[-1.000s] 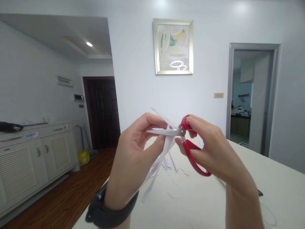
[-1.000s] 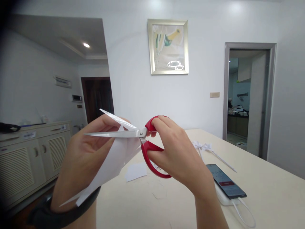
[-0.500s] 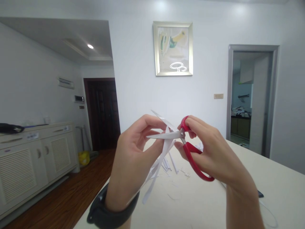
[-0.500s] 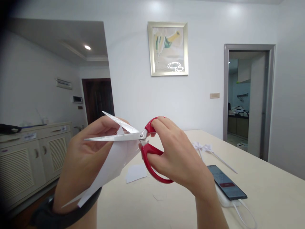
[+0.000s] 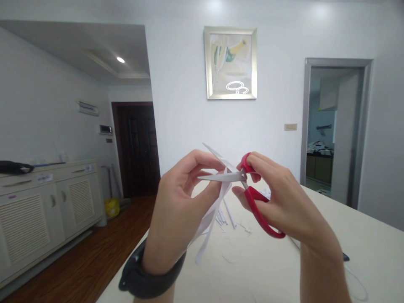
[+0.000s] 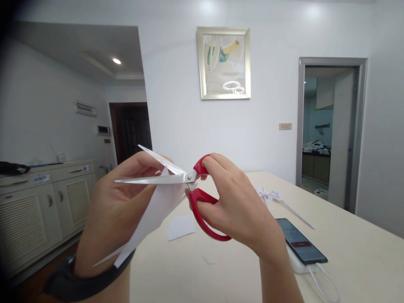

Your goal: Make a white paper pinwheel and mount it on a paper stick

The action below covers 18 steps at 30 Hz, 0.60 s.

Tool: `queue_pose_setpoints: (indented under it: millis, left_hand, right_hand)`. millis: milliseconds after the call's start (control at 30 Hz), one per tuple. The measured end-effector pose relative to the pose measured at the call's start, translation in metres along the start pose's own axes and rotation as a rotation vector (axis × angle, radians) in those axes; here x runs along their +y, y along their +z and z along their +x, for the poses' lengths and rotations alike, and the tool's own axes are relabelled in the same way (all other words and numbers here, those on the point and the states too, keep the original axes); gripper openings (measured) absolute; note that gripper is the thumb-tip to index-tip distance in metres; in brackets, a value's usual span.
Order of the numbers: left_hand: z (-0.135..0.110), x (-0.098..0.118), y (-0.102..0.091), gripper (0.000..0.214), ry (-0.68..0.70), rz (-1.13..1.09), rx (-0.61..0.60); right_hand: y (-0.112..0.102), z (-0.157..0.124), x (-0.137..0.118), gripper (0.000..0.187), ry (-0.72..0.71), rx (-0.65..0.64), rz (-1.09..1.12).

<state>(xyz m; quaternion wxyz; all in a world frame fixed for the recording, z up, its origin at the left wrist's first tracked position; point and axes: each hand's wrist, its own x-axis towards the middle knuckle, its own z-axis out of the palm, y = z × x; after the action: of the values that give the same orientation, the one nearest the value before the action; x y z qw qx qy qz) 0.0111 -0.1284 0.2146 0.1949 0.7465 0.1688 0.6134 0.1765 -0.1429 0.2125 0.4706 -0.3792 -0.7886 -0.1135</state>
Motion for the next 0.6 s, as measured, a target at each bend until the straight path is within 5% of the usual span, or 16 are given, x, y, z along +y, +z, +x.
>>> queue_pose_setpoints:
  millis: [600]
  left_hand:
    - [-0.0004,0.0008,0.0020,0.006,0.016,0.012,0.021]
  right_hand:
    - [0.0000,-0.0006,-0.0003,0.016,0.002,0.007,-0.009]
